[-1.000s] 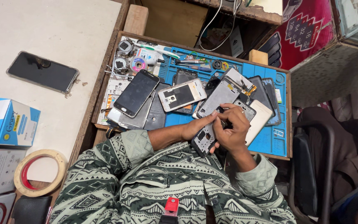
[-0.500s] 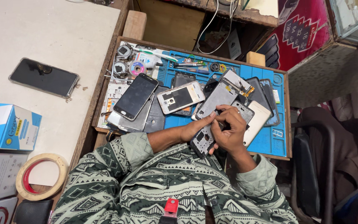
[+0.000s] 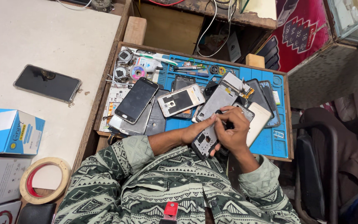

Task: The person uses a small metal tool to pry and adjust internal components inside a disassembled smartphone. They work on the phone's frame and internal parts, then set it down and pick up another device to continue the repair process.

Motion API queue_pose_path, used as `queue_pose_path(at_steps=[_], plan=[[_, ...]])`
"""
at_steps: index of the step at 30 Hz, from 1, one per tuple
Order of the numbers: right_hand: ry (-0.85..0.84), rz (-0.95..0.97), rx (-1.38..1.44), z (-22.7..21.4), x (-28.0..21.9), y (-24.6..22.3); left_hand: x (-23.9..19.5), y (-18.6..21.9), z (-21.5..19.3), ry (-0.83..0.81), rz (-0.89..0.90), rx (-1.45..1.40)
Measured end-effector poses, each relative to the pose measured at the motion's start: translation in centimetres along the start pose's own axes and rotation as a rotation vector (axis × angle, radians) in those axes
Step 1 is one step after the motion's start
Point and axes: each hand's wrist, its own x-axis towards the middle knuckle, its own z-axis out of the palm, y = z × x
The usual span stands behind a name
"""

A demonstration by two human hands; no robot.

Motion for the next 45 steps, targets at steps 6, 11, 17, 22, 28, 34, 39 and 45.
queue_pose_path(at_steps=[6, 11, 17, 22, 28, 34, 39, 45], plan=[[-0.058, -0.045, 0.087, 0.0, -0.4, -0.5, -0.2, 0.1, -0.3, -0.006, 0.034, -0.032], [-0.045, -0.040, 0.054, -0.1, 0.0, -0.7, -0.1, 0.1, -0.3, -0.001, 0.045, -0.081], [-0.007, -0.037, 0.016, -0.6, 0.4, -0.5, 0.0, 0.1, -0.1, 0.044, 0.035, -0.107], [-0.006, -0.029, 0.000, -0.9, 0.4, -0.4, 0.0, 0.1, -0.2, 0.015, 0.054, -0.133], [-0.028, -0.019, -0.005, -1.0, 0.4, -0.1, 0.2, -0.1, -0.3, 0.002, 0.076, -0.136], [-0.053, -0.023, -0.007, -1.1, 0.5, 0.0, 0.1, 0.2, -0.2, -0.013, 0.084, -0.106], [-0.071, -0.022, -0.013, -1.2, 0.5, 0.0, 0.0, 0.3, 0.0, -0.010, 0.092, -0.087], [-0.082, -0.028, -0.001, -1.3, 0.5, 0.1, 0.1, 0.4, 0.1, -0.001, 0.090, -0.087]])
